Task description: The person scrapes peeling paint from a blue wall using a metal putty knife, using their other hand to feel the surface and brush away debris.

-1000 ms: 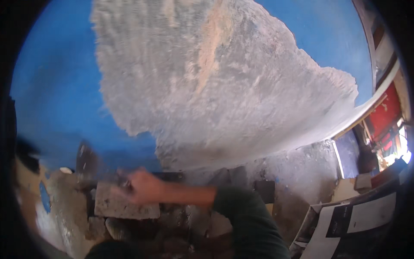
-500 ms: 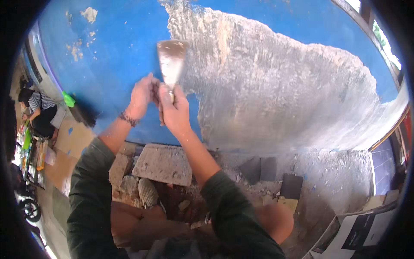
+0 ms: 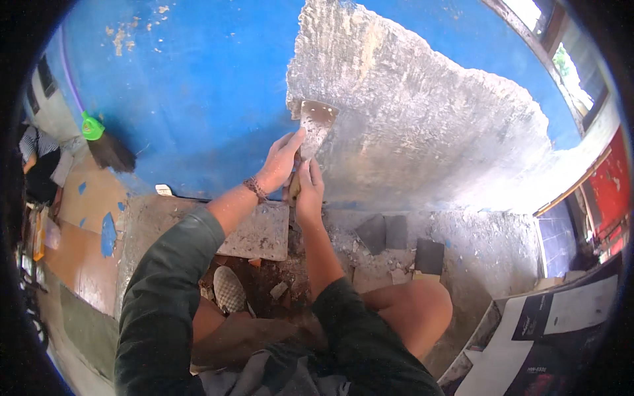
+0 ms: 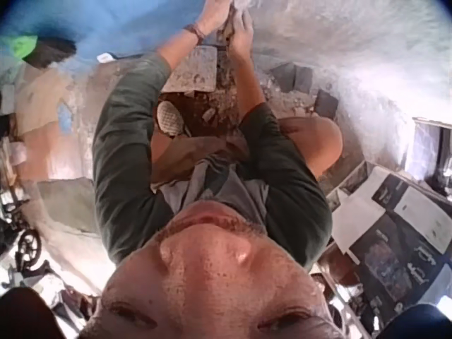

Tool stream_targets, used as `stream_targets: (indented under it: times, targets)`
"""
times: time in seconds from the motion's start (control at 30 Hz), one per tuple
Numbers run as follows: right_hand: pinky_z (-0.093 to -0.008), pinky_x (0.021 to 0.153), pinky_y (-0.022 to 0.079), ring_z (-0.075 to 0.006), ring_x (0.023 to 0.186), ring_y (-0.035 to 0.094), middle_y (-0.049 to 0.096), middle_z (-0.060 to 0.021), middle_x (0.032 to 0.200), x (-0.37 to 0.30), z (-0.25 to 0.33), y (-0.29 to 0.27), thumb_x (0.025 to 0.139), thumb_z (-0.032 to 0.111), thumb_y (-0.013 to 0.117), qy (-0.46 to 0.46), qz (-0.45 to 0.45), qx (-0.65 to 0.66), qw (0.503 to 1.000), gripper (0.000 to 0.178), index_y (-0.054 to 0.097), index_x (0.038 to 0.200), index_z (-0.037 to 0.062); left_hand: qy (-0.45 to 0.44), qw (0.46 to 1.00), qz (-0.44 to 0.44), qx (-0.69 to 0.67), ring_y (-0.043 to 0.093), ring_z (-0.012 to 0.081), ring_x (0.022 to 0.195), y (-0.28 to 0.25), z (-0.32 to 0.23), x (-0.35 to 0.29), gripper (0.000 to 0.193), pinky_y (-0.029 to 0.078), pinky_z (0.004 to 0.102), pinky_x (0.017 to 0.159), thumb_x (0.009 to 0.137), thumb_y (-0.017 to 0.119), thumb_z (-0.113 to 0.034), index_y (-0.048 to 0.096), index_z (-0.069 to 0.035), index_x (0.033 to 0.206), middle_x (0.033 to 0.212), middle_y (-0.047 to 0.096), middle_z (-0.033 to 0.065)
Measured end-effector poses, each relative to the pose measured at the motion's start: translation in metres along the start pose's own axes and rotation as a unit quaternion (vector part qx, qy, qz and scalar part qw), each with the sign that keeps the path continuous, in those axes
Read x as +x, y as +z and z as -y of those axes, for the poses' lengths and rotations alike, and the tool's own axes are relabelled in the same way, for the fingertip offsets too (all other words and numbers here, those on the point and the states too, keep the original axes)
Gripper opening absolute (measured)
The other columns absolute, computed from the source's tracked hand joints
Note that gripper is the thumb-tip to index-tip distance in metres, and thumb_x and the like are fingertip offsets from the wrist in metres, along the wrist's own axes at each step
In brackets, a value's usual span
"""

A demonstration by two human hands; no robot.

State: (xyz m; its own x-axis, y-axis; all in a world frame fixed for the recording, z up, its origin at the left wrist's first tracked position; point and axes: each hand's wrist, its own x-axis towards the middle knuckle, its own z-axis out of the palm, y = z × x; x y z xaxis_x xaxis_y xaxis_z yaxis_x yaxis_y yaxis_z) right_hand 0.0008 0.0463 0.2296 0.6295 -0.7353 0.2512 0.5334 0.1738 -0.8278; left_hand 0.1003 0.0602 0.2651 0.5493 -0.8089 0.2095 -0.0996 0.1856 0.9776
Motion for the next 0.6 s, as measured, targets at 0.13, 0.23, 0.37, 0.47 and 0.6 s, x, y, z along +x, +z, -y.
stream_targets:
  times: [0.13,0.23,0.37,0.47,0.6]
  targets:
    - [-0.0233,0.035,0.035,-0.0096,0.041,0.045,0.049,-0.0013,0.06,0.006,-0.018,-0.003,0.099,0.028,0.034,-0.017,-0.104,0.077,0.991,0.027,0.05,0.101,0.0061,0.07,0.996,0.035,-0.042,0.045,0.0084,0.077,0.013,0.028,0.009,0.043,0.041,0.0275,0.072,0.092,0.051,-0.038,0.055,0.003,0.081,0.079,0.057,0.0028]
    - [-0.0227,0.034,0.033,-0.008,0.039,0.041,0.048,0.0,0.058,0.004,-0.039,0.003,0.099,0.028,0.035,-0.035,-0.167,0.061,0.983,0.027,0.052,0.098,0.006,-0.004,0.994,0.059,-0.092,0.047,0.0064,0.082,0.006,0.024,0.003,0.044,0.041,0.0247,0.074,0.093,0.051,-0.039,0.057,0.003,0.082,0.082,0.058,0.0018]
    - [-0.0227,0.034,0.032,-0.007,0.038,0.038,0.046,0.0004,0.057,0.017,-0.071,0.017,0.098,0.027,0.038,-0.004,-0.103,0.053,0.993,0.027,0.053,0.092,0.0058,-0.08,0.988,0.094,-0.093,0.057,0.0127,0.066,-0.036,0.015,0.016,0.047,0.047,0.027,0.061,0.092,0.049,-0.044,0.059,0.001,0.081,0.07,0.059,0.0059]
    - [-0.0212,0.039,0.033,-0.0047,0.044,0.041,0.049,0.0003,0.06,0.016,-0.064,0.036,0.097,0.026,0.042,0.038,-0.101,0.086,0.99,0.028,0.056,0.098,0.0022,-0.072,0.989,0.094,-0.091,0.058,0.0171,0.055,-0.038,0.009,0.023,0.049,0.048,0.0298,0.053,0.091,0.049,-0.046,0.058,0.0,0.078,0.065,0.058,0.0079]
    - [-0.0183,0.052,0.033,-0.0002,0.058,0.042,0.049,0.0045,0.066,0.003,-0.089,0.016,0.097,0.025,0.043,0.065,-0.092,0.012,0.994,0.033,0.055,0.112,-0.0023,-0.093,0.99,0.048,-0.092,0.057,0.0153,0.054,-0.038,0.027,0.007,0.048,0.048,0.029,0.051,0.092,0.049,-0.046,0.057,0.001,0.08,0.063,0.057,0.0068]
